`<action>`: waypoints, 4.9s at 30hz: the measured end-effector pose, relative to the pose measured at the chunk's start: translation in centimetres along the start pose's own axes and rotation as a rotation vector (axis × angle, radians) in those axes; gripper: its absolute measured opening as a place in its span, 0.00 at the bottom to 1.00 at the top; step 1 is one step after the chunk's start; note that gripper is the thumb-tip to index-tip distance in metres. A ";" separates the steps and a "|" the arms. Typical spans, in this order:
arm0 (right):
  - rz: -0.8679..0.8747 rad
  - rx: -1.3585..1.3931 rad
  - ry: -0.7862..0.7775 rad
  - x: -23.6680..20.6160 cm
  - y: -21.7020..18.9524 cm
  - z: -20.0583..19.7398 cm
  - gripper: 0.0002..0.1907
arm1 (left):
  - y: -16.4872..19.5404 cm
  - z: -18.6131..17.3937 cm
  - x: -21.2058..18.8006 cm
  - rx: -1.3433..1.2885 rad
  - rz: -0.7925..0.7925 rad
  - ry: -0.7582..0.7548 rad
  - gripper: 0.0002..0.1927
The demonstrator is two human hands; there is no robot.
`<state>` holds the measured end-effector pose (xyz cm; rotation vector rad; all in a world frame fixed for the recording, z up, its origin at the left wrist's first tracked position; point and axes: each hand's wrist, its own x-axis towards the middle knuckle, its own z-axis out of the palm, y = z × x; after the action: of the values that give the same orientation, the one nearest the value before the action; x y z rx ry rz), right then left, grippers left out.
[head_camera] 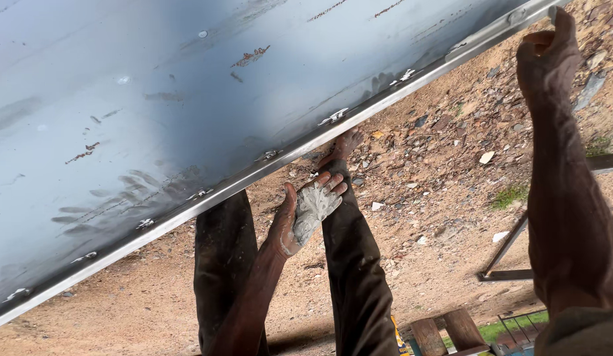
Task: The person applies a white putty-like substance by hand along the edges and seams of a large metal sheet laid on the ground. They repeatedly take material from their left palm and smooth it into the joints with their right hand.
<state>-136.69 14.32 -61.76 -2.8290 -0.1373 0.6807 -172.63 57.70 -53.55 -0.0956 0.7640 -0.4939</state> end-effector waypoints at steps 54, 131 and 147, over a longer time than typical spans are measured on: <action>0.154 -0.065 -0.081 -17.4 -23.5 16.7 0.39 | 6.4 1.2 -6.7 -0.006 0.180 -0.102 0.56; 0.189 0.772 0.301 -8.5 -9.1 18.1 0.41 | 8.7 4.8 -11.5 0.080 0.201 0.003 0.58; -0.147 -0.307 -0.111 -10.1 -17.8 1.3 0.21 | 8.9 6.4 -11.6 -0.005 0.232 -0.053 0.61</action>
<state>-146.92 30.39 -54.12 -3.0263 -0.5043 0.8471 -171.88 70.36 -43.79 -0.0240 0.7140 -0.2675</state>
